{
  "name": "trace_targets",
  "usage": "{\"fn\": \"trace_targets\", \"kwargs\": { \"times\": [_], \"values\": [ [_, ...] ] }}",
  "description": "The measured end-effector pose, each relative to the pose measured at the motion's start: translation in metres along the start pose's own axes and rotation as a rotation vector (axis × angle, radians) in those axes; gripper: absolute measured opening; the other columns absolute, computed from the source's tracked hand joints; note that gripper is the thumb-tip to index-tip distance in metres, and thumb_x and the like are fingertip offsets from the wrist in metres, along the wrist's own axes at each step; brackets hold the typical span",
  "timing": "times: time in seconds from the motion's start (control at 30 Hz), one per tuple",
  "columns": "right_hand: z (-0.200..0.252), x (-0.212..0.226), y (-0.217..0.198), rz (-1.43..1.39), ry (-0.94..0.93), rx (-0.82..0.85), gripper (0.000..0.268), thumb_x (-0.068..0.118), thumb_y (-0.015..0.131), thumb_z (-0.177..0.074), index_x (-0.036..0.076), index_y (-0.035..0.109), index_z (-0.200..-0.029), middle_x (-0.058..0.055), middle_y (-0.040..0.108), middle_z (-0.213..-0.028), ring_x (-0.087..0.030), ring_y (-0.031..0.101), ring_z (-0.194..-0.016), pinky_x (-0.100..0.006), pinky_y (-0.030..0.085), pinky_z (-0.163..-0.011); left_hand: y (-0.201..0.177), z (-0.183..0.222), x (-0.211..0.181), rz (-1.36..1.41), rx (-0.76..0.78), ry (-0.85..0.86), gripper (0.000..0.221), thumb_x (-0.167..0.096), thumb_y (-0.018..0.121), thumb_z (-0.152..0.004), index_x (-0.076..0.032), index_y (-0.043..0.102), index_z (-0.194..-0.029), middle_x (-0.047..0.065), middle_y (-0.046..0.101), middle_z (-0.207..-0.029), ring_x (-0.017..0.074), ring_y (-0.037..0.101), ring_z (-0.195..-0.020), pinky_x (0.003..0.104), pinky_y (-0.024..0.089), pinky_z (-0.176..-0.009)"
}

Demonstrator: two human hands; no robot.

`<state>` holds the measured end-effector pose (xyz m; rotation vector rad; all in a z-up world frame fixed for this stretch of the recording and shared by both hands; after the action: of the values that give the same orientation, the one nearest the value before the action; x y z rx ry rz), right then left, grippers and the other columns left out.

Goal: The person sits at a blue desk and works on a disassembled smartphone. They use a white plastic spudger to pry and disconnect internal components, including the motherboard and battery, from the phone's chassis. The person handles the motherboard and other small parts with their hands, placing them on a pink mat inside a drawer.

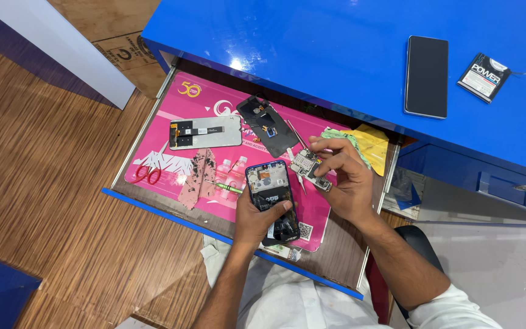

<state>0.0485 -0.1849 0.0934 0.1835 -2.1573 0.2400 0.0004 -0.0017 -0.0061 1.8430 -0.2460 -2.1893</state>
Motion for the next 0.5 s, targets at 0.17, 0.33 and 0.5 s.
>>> {"fn": "trace_targets", "kwargs": {
  "times": [0.17, 0.33, 0.5],
  "values": [
    [0.006, -0.035, -0.004, -0.272, 0.379, -0.009, 0.023, -0.008, 0.07, -0.093, 0.001, 0.058, -0.111, -0.011, 0.07, -0.106, -0.021, 0.071, -0.104, -0.034, 0.062, -0.092, 0.0, 0.0, 0.0, -0.017, -0.002, -0.003, 0.047, -0.006, 0.088, -0.075, -0.002, 0.064, -0.116, 0.006, 0.076, -0.099, 0.012, 0.072, -0.088, 0.029, 0.061, -0.081],
    [0.007, -0.048, 0.001, -0.323, 0.624, 0.006, 0.031, -0.003, 0.071, -0.091, -0.002, 0.057, -0.118, -0.01, 0.07, -0.093, -0.011, 0.069, -0.069, -0.027, 0.061, -0.059, 0.001, 0.001, -0.003, -0.001, 0.02, 0.009, 0.047, -0.006, 0.087, -0.076, -0.002, 0.064, -0.117, 0.006, 0.076, -0.1, 0.0117, 0.072, -0.09, 0.029, 0.06, -0.083],
    [-0.001, -0.038, 0.005, -0.264, 0.67, 0.006, 0.048, -0.002, 0.071, -0.086, 0.0, 0.055, -0.13, -0.007, 0.071, -0.098, -0.006, 0.066, -0.07, -0.024, 0.058, -0.053, 0.001, 0.001, -0.004, -0.024, 0.017, 0.012, 0.047, -0.005, 0.087, -0.076, -0.002, 0.063, -0.116, 0.006, 0.076, -0.099, 0.0117, 0.072, -0.09, 0.029, 0.06, -0.082]
  ]
}}
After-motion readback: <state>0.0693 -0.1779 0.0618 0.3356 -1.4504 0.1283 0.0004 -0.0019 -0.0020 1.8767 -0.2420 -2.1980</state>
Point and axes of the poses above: each hand's wrist, its own z-axis away from the middle knuckle, its own y-axis out of the palm, x = y × z, the point moved 5 cm from there along -z, towards the middle knuckle
